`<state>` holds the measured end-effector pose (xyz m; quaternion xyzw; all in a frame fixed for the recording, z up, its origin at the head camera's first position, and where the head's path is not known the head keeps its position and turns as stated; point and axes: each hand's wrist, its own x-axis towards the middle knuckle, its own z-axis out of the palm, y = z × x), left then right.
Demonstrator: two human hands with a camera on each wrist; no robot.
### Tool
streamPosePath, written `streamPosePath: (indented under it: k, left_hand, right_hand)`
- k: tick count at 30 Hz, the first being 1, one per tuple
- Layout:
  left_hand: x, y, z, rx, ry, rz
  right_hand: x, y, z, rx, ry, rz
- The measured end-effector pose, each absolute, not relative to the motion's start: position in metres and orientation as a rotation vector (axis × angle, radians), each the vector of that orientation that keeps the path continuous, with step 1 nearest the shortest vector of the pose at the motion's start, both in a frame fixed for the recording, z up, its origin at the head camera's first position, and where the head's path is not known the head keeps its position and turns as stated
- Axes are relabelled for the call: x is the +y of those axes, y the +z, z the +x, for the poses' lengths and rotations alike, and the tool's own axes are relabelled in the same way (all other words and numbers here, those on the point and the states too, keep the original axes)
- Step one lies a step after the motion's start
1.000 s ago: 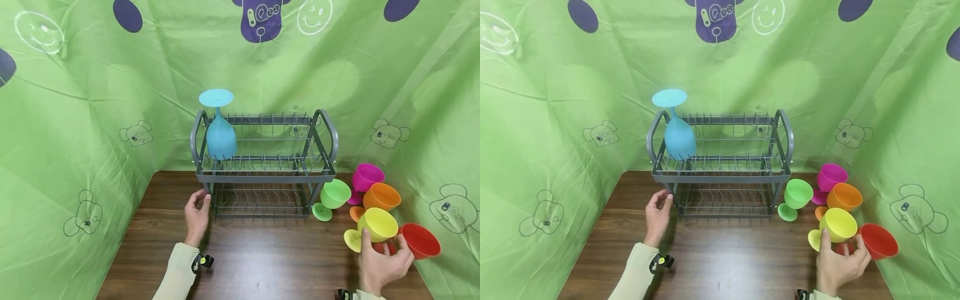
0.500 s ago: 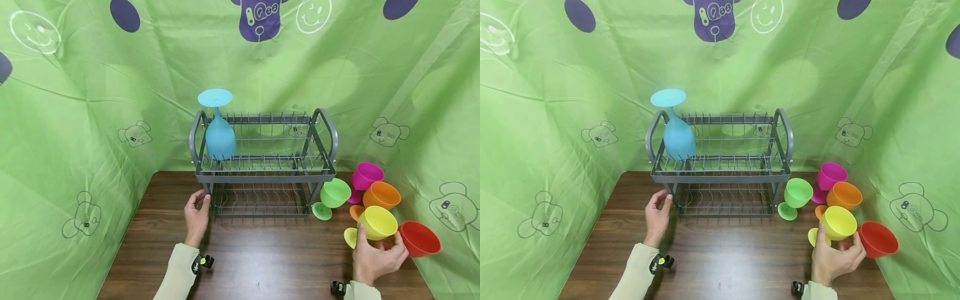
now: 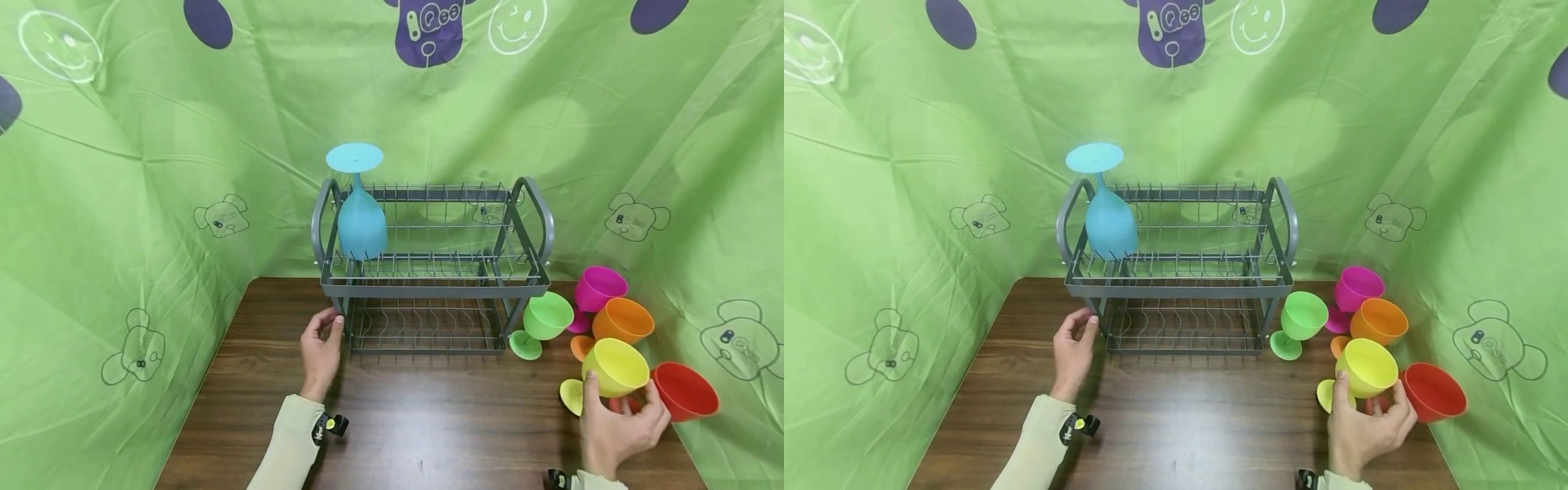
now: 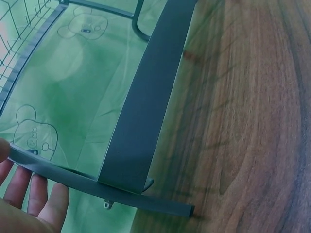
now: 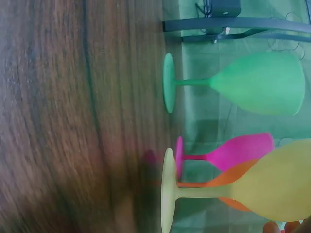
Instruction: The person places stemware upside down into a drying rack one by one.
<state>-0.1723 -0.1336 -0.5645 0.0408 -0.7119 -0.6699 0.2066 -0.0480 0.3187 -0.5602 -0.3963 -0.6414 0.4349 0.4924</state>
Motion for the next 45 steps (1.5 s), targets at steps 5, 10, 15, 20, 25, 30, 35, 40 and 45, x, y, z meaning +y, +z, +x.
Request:
streamPosePath:
  k: [5,10,15,20,25,30,35,40,45]
  left_hand:
    - [-0.131,-0.562,-0.175,-2.011,-1.82,0.132]
    - [-0.128,-0.554,-0.174,-2.01,-1.786,0.158]
    - [-0.123,-0.537,-0.167,-1.99,-1.784,0.142]
    - [-0.125,-0.533,-0.163,-1.991,-1.76,0.13]
    - [-0.131,-0.55,-0.165,-2.023,-1.783,0.158]
    - [-0.129,-0.544,-0.152,-2.069,-1.787,0.163]
    - [-0.117,-0.546,-0.139,-2.061,-1.798,0.054]
    - [-0.097,-0.529,-0.112,-2.115,-1.844,-0.237]
    - [-0.079,-0.507,-0.081,-2.263,-1.715,-0.585]
  right_hand:
    - [0.308,-0.539,-0.034,-1.609,1.053,-0.813]
    - [0.302,-0.523,-0.024,-1.662,1.068,-0.682]
    - [0.305,-0.513,-0.018,-1.785,1.047,-0.544]
    - [0.297,-0.499,-0.02,-1.851,1.105,-0.251]
    - [0.274,-0.478,-0.021,-1.795,1.253,0.102]
    - [0.26,-0.472,-0.024,-1.861,1.336,0.317]
    - [0.255,-0.476,-0.031,-1.949,1.274,0.546]
    - [0.242,-0.474,-0.034,-2.057,1.221,0.737]
    - [0.231,-0.467,-0.036,-2.203,1.094,0.903]
